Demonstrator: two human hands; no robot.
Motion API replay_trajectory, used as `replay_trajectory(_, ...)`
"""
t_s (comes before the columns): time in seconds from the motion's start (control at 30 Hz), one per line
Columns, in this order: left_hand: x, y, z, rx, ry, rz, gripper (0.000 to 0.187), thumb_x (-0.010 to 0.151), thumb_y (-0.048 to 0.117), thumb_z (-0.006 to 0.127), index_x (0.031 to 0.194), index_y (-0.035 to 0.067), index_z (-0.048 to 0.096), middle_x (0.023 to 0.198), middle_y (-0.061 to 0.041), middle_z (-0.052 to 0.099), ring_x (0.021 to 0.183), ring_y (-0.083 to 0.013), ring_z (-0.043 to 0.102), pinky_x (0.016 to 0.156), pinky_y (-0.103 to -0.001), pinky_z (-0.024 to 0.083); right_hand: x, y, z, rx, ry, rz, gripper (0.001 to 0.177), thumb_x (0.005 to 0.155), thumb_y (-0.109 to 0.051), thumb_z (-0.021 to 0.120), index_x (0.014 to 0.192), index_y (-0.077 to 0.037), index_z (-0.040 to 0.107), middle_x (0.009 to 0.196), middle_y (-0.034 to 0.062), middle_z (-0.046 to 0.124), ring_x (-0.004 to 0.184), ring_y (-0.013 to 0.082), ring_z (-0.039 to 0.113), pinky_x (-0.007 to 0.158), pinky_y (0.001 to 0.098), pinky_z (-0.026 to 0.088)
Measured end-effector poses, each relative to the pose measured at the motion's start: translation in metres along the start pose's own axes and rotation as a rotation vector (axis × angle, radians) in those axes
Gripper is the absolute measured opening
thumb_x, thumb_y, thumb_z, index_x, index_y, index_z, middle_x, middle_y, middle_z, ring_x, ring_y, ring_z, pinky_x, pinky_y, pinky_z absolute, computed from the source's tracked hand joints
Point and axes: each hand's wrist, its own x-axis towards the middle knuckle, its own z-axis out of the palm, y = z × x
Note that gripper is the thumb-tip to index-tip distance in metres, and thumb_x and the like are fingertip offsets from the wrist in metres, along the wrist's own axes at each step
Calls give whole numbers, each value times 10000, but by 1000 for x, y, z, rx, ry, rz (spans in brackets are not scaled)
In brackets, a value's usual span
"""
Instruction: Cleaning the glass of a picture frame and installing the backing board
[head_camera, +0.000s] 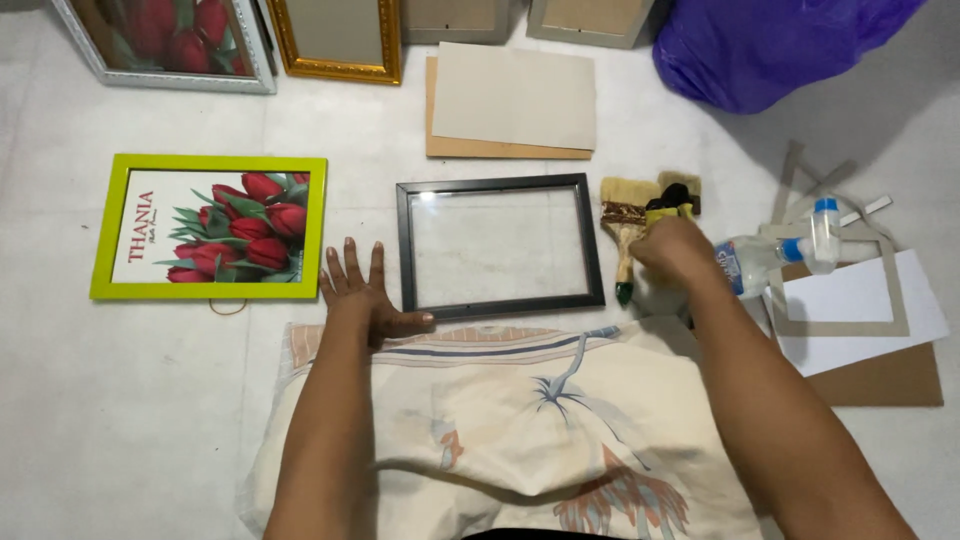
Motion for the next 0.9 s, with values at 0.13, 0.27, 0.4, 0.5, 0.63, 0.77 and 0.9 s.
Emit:
replay_trajectory(0.13,3,-1,3,22,29,-2,1573,518,1056,620,1632,299,-193,1690,-92,-284,1529,-381,-277,1227,-548,-161,16,5,26,-49,-105,-27,602,849,-325,661,1276,100,681,1291,347,665,1269,510,598,987,599,524)
replay_trajectory(0.27,6,0,3,59,12,-21,1575,521,1055,620,1630,301,-206,1691,-89,-287,1533,-375,-271,1227,-543,-160,27,3,43,-73,-181,-16,703,818,-355,705,1342,108,634,1374,350,624,1314,506,572,1039,612,504)
replay_trajectory(0.4,5,3,0,56,-14,-34,1587,515,1067,611,1630,294,-211,1690,-90,-293,1532,-374,-276,1224,-542,-161,39,5,59,-110,-202,16,636,836,-313,692,1340,72,637,1360,287,632,1289,463,602,1006,613,507)
replay_trajectory(0.5,0,3,-4,51,-23,-34,1596,510,1067,624,1631,292,-206,1690,-93,-292,1532,-374,-275,1223,-542,-162,45,14,60,-118,-202,-51,593,802,-270,651,1294,60,675,1270,295,694,1240,457,647,979,600,534)
replay_trajectory(0.63,4,4,-3,51,-41,-46,1594,523,1048,645,1621,298,-234,1677,-80,-330,1523,-371,-296,1221,-543,-167,21,5,19,-14,-177,-84,624,774,-243,639,1303,87,666,1224,338,690,1226,516,631,992,615,501)
replay_trajectory(0.77,12,0,5,65,5,-46,1610,486,1076,629,1628,305,-203,1688,-82,-292,1535,-376,-261,1232,-539,-152,-5,-3,-19,157,-133,-111,407,785,-254,595,1068,33,653,991,301,701,1059,524,667,849,566,513)
replay_trajectory(0.9,14,0,5,56,-22,-52,1640,463,1085,635,1621,306,-227,1685,-69,-306,1530,-361,-280,1227,-534,-160,-46,-19,-48,476,-90,-141,441,946,-256,519,1280,-2,654,1222,352,652,1149,516,635,879,588,549)
